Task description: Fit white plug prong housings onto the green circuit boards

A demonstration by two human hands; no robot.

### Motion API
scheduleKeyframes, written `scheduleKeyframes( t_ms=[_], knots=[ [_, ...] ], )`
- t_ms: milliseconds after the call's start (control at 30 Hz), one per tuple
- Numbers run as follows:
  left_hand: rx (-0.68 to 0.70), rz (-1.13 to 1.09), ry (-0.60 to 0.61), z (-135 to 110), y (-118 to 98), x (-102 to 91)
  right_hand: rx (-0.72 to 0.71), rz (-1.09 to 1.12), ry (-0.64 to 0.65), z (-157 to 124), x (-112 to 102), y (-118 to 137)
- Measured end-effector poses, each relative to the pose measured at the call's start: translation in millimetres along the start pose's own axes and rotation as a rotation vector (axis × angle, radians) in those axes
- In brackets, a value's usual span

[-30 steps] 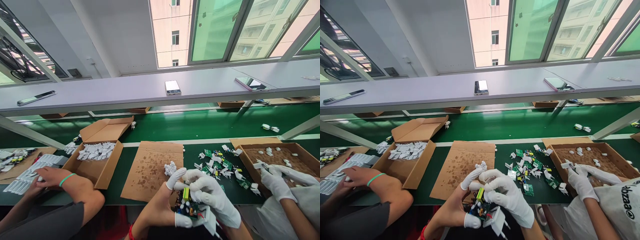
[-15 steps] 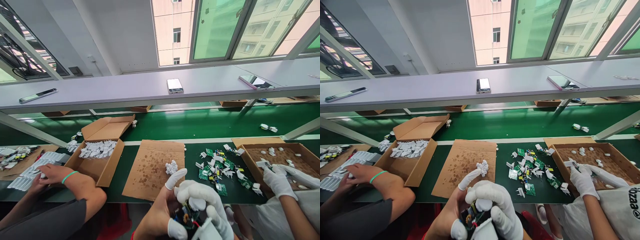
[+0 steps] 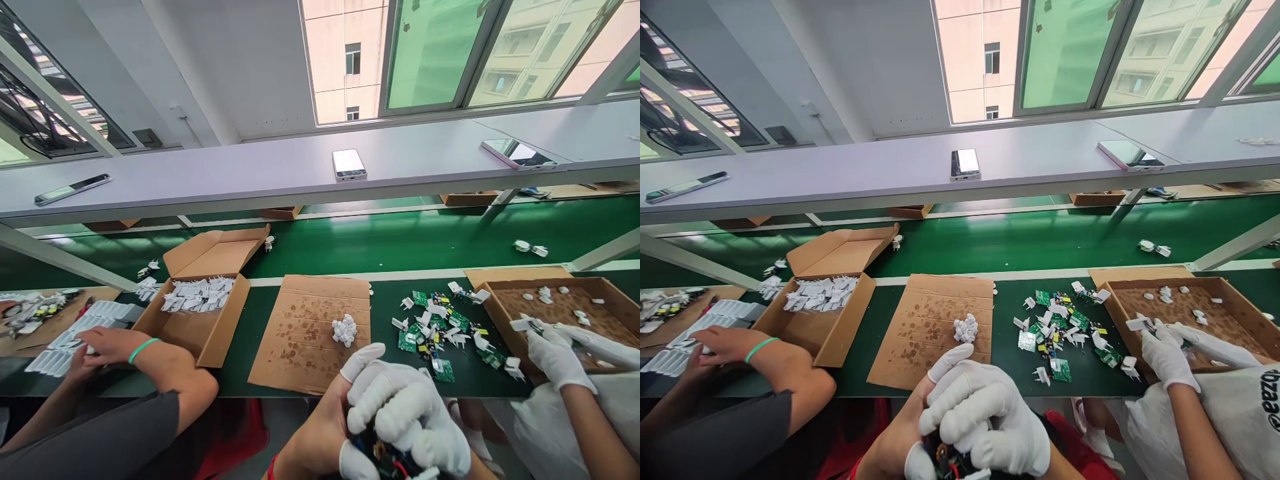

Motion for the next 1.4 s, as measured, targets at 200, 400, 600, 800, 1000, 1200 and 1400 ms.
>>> scheduleKeyframes(
  t_ms=[200,400,600,800,1000,1200,1400],
  knots=[
    [-0.095,0.072,0.087,2.1,-9.6,3.2,0.032,0.011,0.264,2.9,-3.5,-12.2],
    [-0.12,0.124,0.111,1.3,-8.2,-2.3,0.151,0.092,0.177,0.6,-10.2,-12.3],
    [-0.079,0.13,0.115,-2.7,-5.7,-5.0,0.15,0.103,0.344,0.5,-7.8,-7.2],
    [-0.068,0.101,0.122,-1.5,-5.1,0.2,0.304,0.102,0.243,-1.7,-9.1,-10.7],
    [-0.118,0.094,0.106,1.6,6.6,-4.6,0.216,0.192,0.253,-8.0,-5.3,-12.3],
    [-0.154,0.052,0.134,9.9,18.9,-7.9,0.365,-0.048,0.09,-19.5,-16.1,-3.4],
    [-0.161,-0.023,0.145,11.4,21.9,-9.3,0.308,-0.102,0.029,-25.6,-22.1,-10.9]
  ],
)
Point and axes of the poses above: each hand's wrist, its own z-axis towards the middle knuckle, its own x-axis out of the palm, y = z × x, the point moved 5 cm from there along z, towards the middle knuckle, and after that the axes turned 10 degrees about x, right-handed, at the moved point
